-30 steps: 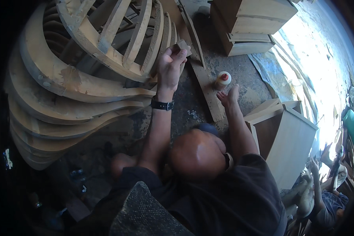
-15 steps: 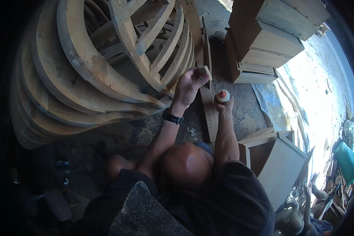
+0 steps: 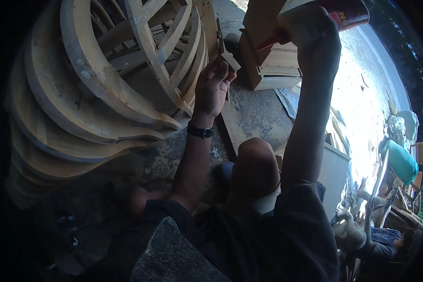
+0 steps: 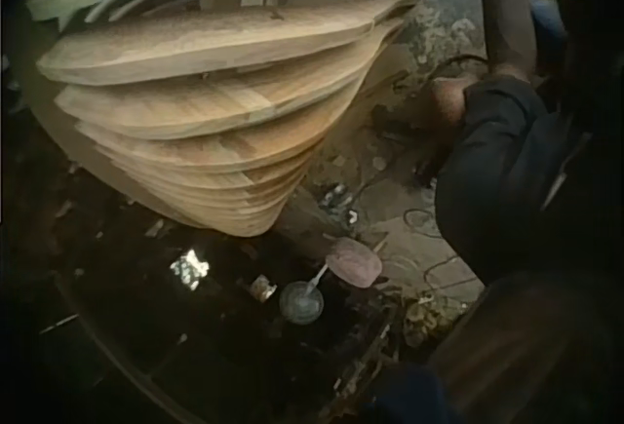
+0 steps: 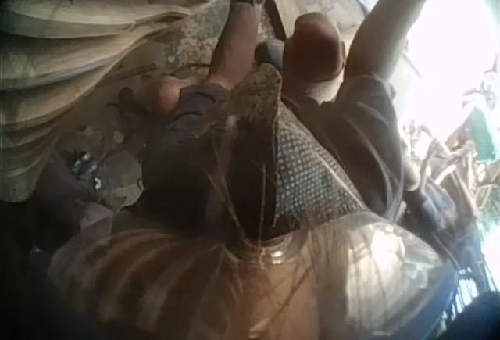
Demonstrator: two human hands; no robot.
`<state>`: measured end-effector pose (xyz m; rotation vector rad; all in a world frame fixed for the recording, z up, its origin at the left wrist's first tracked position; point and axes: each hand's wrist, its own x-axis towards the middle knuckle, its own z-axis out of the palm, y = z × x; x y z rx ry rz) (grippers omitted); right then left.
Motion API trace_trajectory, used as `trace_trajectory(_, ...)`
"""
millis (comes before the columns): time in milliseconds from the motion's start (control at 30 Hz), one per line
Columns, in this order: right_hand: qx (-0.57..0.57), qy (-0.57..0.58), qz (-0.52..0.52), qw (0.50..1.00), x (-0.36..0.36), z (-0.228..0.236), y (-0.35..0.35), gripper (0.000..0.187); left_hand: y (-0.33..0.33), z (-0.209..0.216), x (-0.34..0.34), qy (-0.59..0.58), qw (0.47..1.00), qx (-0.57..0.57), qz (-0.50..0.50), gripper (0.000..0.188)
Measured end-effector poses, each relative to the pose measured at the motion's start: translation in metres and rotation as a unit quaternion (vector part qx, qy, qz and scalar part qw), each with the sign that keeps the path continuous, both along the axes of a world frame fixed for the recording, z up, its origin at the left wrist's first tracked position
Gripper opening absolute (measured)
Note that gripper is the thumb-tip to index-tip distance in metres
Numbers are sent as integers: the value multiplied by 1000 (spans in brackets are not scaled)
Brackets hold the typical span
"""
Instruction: The person measures, cuts, sands, and glues small wooden components to a curved wooden furniture frame. The person uses a ruler to measure, a miter saw to cut a small wooden piece, a handheld sander to smooth it, and applies glue from a bottle before attaching it to the frame.
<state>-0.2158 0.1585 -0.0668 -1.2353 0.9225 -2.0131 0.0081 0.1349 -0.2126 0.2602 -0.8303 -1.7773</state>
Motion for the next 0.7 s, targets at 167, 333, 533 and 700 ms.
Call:
trace_trajectory(167, -124, 7, -41, 991, 65, 44, 13, 40, 2, 10, 2, 52, 998, -15, -11, 41)
trace_trajectory(333, -154, 68, -258, 951, 92, 3, 6, 40, -1, 5, 15, -9, 997, -79, 25, 39)
trace_trajectory(533, -209, 99, -273, 934, 90, -15, 7, 34, 2, 3, 22, -134, 981, -105, 88, 38)
trace_trajectory(700, -203, 140, -192, 950, 110, -9, 18, 36, -4, -7, 21, -143, 980, -96, 102, 38)
